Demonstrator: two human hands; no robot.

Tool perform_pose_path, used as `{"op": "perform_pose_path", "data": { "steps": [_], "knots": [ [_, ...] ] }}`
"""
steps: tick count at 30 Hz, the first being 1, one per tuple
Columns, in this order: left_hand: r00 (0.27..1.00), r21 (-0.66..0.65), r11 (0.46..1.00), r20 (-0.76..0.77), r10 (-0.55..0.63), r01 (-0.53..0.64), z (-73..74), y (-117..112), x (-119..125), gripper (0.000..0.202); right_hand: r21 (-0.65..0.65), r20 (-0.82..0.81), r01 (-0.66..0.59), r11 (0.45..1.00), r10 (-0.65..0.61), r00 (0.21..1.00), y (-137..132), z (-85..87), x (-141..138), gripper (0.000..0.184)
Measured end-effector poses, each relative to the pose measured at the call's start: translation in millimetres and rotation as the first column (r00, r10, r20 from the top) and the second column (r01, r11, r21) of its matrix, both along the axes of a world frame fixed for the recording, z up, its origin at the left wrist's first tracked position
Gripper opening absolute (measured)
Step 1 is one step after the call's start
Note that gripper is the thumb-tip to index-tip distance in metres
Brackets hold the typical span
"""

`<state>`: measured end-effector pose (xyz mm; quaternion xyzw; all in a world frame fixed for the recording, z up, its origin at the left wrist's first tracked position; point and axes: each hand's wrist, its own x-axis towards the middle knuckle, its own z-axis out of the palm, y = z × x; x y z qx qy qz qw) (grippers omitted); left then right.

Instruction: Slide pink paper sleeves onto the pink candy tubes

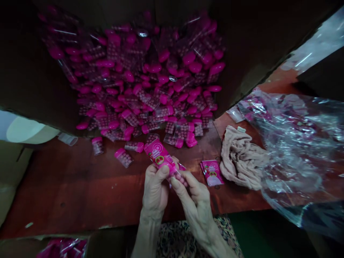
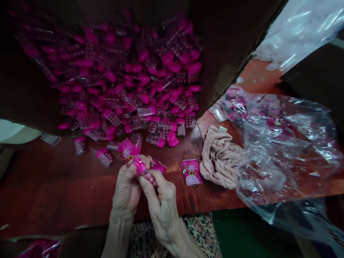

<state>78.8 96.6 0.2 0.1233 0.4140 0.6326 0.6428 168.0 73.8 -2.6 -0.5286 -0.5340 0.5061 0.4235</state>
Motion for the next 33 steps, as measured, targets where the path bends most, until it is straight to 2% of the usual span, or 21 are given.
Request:
{"op": "perform_pose_path", "data": {
  "steps": [3, 8, 11, 14, 18, 21, 25, 28, 30, 33],
  "knots": [
    [1.0, 0.016, 1.0, -0.001, 0.002, -0.002, -1.1, -0.3, -2.1, 0.025, -0.005, -0.023, -0.001, 1.0, 0.001, 1.0, -0.2, -0.1, -0.5, 0.018],
    [0.997, -0.055, 0.997, -0.067, -0.05, 0.046, -1.6, -3.1, 2.6, 0.018, 0.173, 0.149, 0.051, 0.984, -0.078, 0.986, -1.7, 0.5, -1.6, 0.013],
    [0.998, -0.1, 0.995, -0.056, -0.031, 0.025, 1.1, -4.9, 6.3, 0.013, 0.247, 0.222, 0.085, 0.965, -0.141, 0.965, -1.9, 1.4, -1.6, 0.015],
    [0.998, -0.046, 0.998, -0.02, -0.052, 0.051, 3.8, -5.1, 3.7, 0.018, 0.159, 0.146, 0.039, 0.986, -0.063, 0.987, -0.1, 0.9, -0.3, 0.012],
    [0.999, -0.029, 0.999, -0.032, -0.031, 0.03, 4.6, -5.2, -4.0, 0.02, -0.024, -0.045, -0.055, 0.998, 0.054, 0.998, 2.1, -3.7, -1.6, 0.02],
    [0.999, -0.087, 0.996, -0.04, -0.012, 0.009, 5.0, -5.3, -4.0, 0.014, -0.022, -0.039, -0.037, 0.999, 0.036, 0.999, 0.6, -7.9, -6.0, 0.019],
    [1.0, -0.15, 0.989, -0.018, -0.008, 0.005, 6.7, -4.6, 2.5, 0.011, 0.106, 0.106, -0.02, 0.994, 0.008, 0.994, -3.6, -7.7, -9.0, 0.013],
    [0.997, -0.13, 0.991, -0.056, -0.048, 0.041, 7.0, -6.1, 5.4, 0.013, 0.153, 0.158, -0.02, 0.988, -0.004, 0.987, -4.5, -1.7, -3.6, 0.012],
    [0.991, -0.056, 0.995, -0.095, -0.092, 0.087, 6.2, -8.2, 5.6, 0.014, 0.111, 0.118, -0.015, 0.994, 0.002, 0.993, -2.8, 3.5, 2.2, 0.013],
    [0.985, 0.018, 0.991, -0.12, -0.127, 0.13, 4.2, -10.9, 5.5, 0.021, -0.014, -0.032, -0.009, 1.0, 0.009, 0.999, 0.9, 6.7, 6.8, 0.021]
  ]
}}
